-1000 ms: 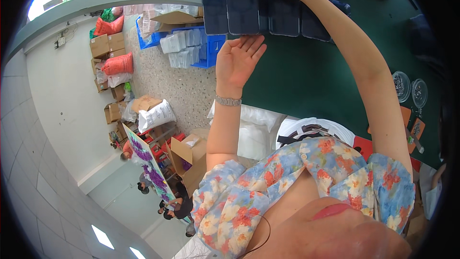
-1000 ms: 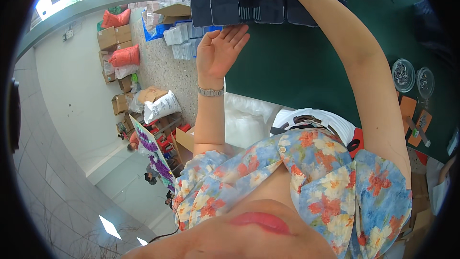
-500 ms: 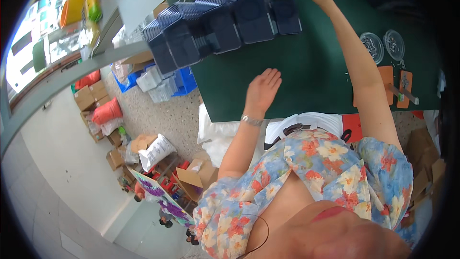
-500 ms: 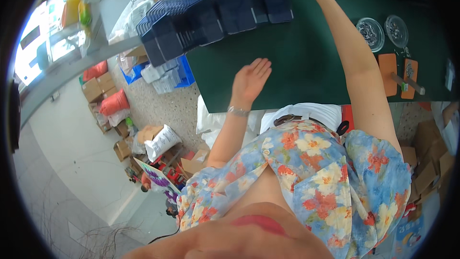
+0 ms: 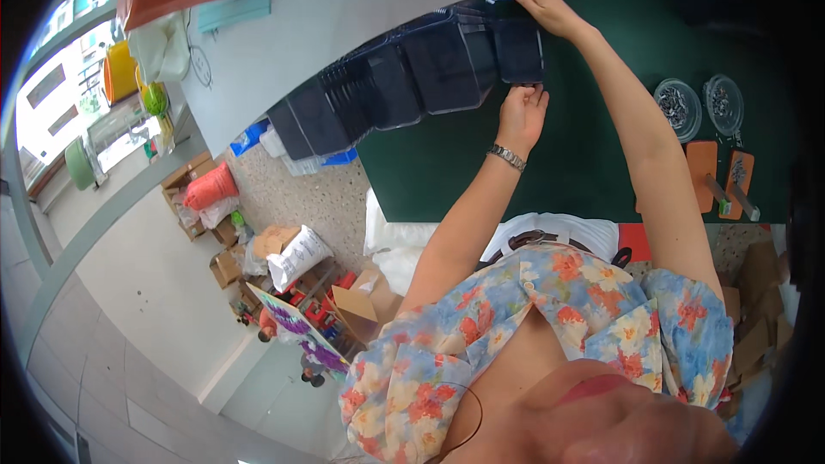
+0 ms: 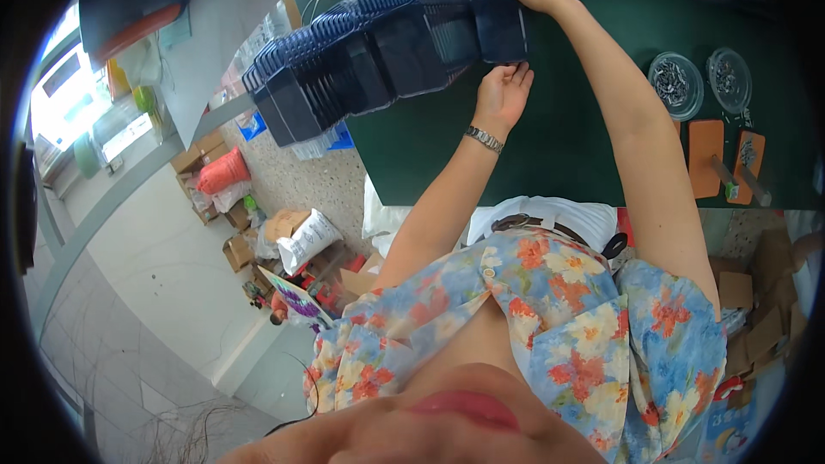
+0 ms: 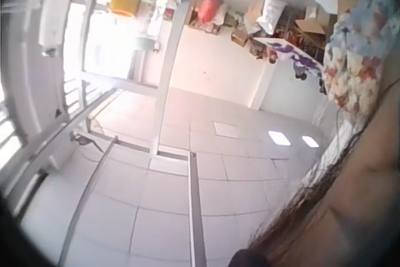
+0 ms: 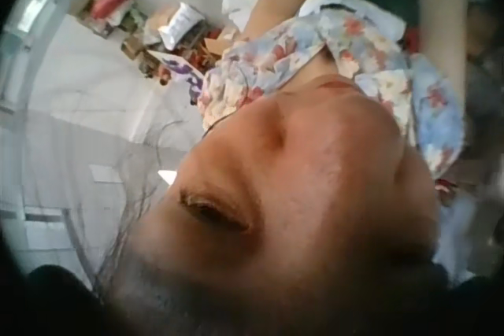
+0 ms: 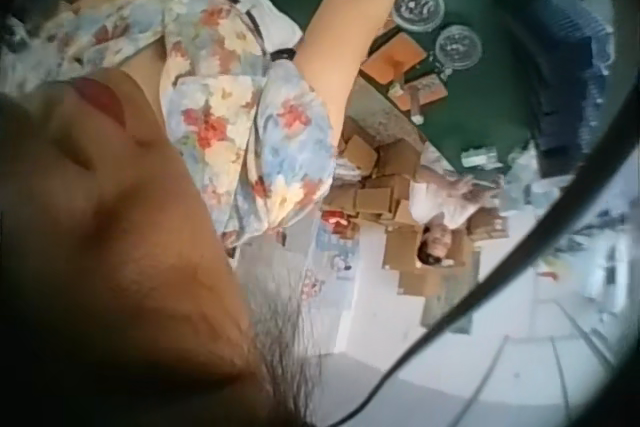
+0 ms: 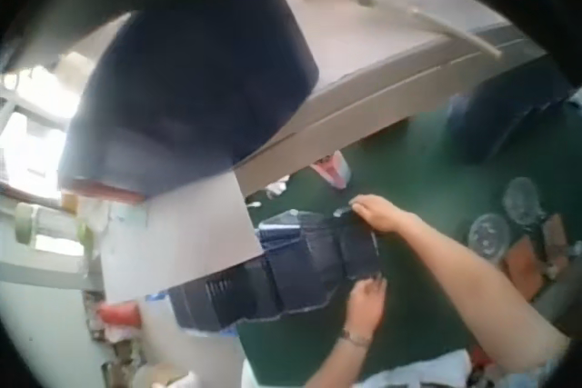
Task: The person assembles phone cases by inserting metal pins into the sides of phone cases by hand, then stacks the phone cases on the table.
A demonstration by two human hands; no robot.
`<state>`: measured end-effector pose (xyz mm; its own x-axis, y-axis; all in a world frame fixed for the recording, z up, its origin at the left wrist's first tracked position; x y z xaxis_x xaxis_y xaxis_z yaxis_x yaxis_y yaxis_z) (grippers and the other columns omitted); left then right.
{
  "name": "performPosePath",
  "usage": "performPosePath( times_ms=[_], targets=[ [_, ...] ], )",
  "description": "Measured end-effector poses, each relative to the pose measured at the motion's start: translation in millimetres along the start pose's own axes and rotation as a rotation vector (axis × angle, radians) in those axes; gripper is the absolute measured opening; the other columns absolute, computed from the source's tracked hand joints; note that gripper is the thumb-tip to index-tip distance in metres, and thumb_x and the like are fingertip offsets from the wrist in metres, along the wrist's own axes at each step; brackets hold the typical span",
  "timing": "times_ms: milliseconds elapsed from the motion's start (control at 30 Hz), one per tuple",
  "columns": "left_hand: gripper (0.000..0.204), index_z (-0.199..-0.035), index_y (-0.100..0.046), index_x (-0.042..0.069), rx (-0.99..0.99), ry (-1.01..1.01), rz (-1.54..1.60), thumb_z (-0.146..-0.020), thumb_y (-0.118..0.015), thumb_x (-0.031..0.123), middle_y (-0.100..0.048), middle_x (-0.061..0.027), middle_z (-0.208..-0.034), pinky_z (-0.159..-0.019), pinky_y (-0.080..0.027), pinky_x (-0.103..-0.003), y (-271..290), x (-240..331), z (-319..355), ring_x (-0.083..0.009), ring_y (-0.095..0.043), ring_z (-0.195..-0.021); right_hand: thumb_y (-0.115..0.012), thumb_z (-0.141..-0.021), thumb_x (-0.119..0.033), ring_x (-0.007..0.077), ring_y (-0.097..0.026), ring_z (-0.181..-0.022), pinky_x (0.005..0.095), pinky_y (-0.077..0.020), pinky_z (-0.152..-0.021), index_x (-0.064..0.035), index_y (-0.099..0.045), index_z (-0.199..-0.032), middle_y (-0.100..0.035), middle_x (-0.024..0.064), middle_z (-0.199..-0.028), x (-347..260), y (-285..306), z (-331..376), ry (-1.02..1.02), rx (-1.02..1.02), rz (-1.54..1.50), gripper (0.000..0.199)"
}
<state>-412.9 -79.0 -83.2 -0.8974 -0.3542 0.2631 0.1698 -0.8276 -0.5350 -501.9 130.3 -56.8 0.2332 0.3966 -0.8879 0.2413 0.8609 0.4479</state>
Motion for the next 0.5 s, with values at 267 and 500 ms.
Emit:
performPosePath(
  times_ms=[267, 500],
  targets=[
    [0.025, -0.099, -0.053, 0.008, -0.109, -0.003, -0.139, -0.078, -0.045, -0.004, -0.055, -0.0014, -0.103, -0.104, -0.031, -0.038, 1, -54, 44, -0.0146, -0.051, -0.099, -0.040, -0.100, -0.032, 0.0284, -0.055, -0.115, 0.0333, -0.0394, -0.098, -0.0025, -0.059, -0.120, -0.061, 0.0156, -0.119, 14, 33, 98, -0.127, 0.190, -0.082, 0.040],
    [0.057, -0.137, -0.039, 0.001, -0.248, 0.013, -0.374, -0.081, -0.040, -0.002, -0.046, -0.0067, -0.136, -0.110, -0.028, -0.035, -58, -10, 167, -0.0165, -0.043, -0.126, -0.041, -0.101, -0.030, 0.0217, -0.056, -0.113, 0.0297, -0.0386, -0.098, -0.0024, -0.060, -0.120, -0.063, 0.0128, -0.117, -107, 95, 158, -0.151, 0.367, -0.089, 0.039]
  ],
)
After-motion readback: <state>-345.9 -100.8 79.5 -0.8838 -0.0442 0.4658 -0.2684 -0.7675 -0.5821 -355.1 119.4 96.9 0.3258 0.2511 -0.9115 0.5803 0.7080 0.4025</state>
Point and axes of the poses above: each hand's wrist, its own z-axis away from the middle knuckle, its own y-axis out of the back of the hand, x = y × z, the point moved 9 cm from there along -z, towards the middle knuckle
